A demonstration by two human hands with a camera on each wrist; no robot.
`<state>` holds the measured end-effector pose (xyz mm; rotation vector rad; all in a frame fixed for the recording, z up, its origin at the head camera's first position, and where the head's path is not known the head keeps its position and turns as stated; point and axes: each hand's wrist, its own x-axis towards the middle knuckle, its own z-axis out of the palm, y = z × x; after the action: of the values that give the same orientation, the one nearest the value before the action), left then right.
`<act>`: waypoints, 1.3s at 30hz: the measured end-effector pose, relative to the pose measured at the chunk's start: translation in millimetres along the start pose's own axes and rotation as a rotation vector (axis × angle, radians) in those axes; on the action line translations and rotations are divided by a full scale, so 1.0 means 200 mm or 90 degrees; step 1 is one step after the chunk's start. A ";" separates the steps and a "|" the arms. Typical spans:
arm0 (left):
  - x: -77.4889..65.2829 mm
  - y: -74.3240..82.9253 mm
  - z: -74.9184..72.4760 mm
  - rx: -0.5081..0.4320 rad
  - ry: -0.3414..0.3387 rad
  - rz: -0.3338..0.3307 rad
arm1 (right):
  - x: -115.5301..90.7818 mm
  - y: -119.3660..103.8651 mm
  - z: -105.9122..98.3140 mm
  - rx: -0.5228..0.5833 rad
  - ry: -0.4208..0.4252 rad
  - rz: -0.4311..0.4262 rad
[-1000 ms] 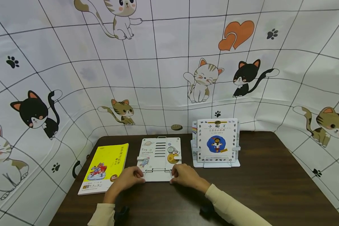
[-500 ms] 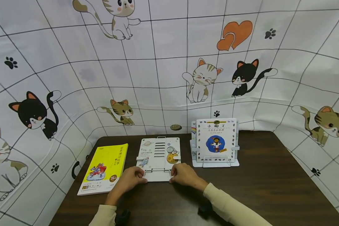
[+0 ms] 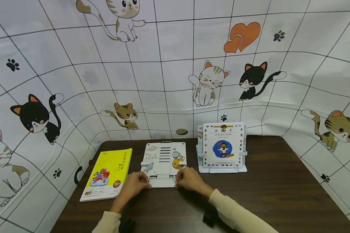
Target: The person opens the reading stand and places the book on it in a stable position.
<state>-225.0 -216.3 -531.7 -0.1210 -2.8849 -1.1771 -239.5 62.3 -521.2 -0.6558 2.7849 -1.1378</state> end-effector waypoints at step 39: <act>0.02 -0.04 -0.10 -0.079 -0.025 -0.057 | 0.03 0.05 -0.15 0.096 0.092 0.024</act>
<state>-230.6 -235.8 -521.8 -0.0172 -2.8781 -1.3849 -253.6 85.3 -505.5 -0.5235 2.7768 -1.4239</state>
